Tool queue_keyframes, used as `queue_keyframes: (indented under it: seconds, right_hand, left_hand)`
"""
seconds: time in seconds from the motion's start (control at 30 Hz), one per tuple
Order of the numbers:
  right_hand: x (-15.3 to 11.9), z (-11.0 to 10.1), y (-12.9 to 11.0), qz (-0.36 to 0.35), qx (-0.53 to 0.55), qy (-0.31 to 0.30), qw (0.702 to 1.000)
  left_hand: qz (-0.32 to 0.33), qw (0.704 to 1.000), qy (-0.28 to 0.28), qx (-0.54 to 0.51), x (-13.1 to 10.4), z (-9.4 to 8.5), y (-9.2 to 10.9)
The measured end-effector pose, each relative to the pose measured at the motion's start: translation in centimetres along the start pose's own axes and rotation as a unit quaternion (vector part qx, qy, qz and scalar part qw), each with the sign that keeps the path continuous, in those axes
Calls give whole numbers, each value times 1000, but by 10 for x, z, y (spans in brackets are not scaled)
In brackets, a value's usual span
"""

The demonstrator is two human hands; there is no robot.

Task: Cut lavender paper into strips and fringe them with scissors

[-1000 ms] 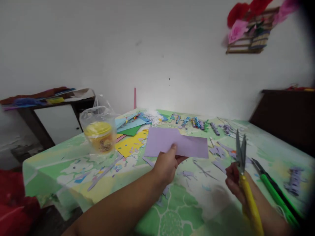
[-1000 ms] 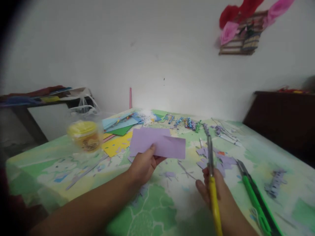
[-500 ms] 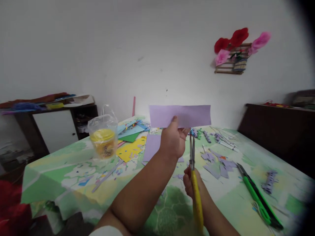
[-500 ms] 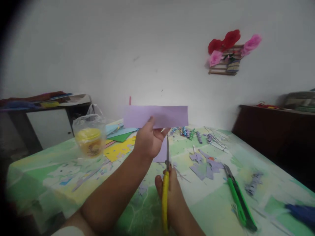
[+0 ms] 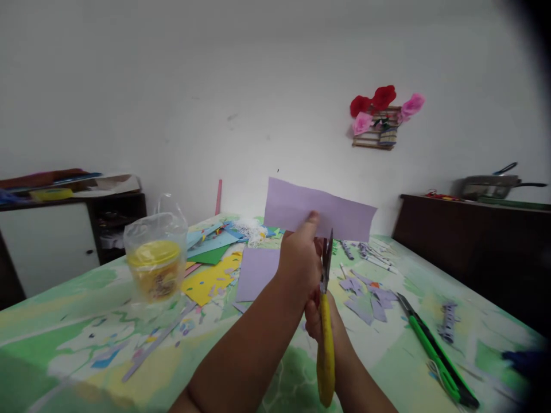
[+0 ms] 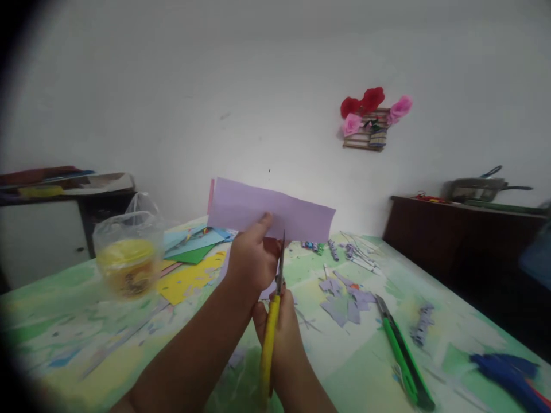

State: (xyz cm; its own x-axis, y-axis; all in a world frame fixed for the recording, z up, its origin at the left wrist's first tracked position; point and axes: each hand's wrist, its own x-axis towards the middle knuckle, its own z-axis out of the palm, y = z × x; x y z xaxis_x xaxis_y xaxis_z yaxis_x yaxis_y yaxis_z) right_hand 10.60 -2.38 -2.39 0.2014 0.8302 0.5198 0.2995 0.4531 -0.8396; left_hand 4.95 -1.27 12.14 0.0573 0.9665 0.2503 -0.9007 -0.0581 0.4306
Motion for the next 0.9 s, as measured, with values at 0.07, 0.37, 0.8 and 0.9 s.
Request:
queue_keyframes:
  seconds: [0.07, 0.37, 0.8, 0.9]
  right_hand:
    - [3, 3, -3, -4, 11, 3, 1000]
    - [7, 10, -23, 0, 42, 5, 999]
    - [-8, 16, -18, 42, 39, 1, 998]
    - [-8, 14, -17, 46, 42, 2, 998]
  left_hand:
    - [-25, 999, -29, -11, -2, 0, 0]
    - [12, 999, -51, -7, 0, -5, 4]
    - [20, 999, -35, -24, -1, 1, 13]
    - [15, 999, -36, -17, -2, 0, 14]
